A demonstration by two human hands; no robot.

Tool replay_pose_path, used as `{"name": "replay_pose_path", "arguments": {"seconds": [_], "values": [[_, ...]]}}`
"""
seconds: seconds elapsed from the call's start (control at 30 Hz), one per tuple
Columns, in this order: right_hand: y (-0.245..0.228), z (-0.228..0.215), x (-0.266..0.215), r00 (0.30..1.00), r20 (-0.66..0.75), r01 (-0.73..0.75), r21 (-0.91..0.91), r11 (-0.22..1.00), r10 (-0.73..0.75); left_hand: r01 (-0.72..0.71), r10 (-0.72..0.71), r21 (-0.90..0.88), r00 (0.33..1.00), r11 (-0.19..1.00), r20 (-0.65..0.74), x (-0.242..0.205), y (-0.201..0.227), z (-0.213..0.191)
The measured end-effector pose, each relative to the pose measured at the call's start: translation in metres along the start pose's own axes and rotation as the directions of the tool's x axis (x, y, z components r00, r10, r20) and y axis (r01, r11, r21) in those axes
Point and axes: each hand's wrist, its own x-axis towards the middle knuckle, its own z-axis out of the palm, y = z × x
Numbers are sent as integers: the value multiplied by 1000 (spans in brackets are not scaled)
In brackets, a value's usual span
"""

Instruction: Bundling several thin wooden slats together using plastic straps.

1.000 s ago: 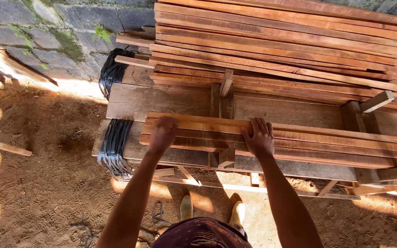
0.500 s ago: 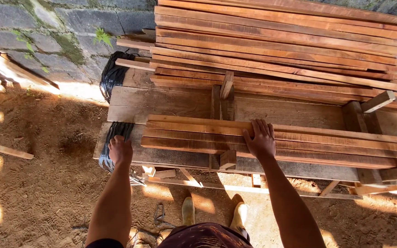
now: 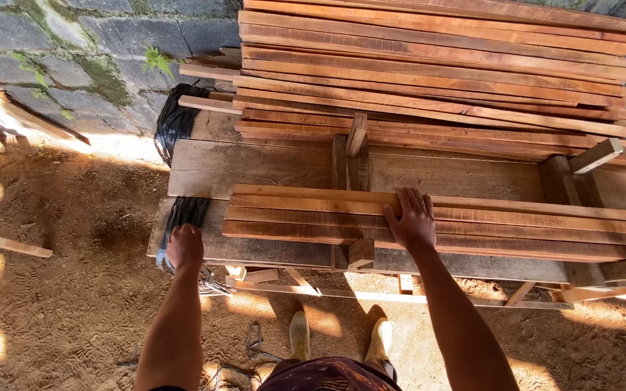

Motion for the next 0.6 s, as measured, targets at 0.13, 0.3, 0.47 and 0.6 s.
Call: {"name": "replay_pose_path", "arguments": {"seconds": [0.13,0.3,0.47,0.6], "values": [[3,5,1,1000,-8,10,1,1000,-10,54,-54,-156,999,986,5,23,-19,26],[7,11,1,1000,-13,15,14,1000,-15,130,-97,-242,985,961,144,29,-10,7],[6,9,0,1000,-8,9,13,1000,-9,149,-88,-250,967,957,238,44,-7,-2],[5,7,1,1000,5,-3,21,1000,3,50,21,-284,971,958,239,47,-6,-37]]}}
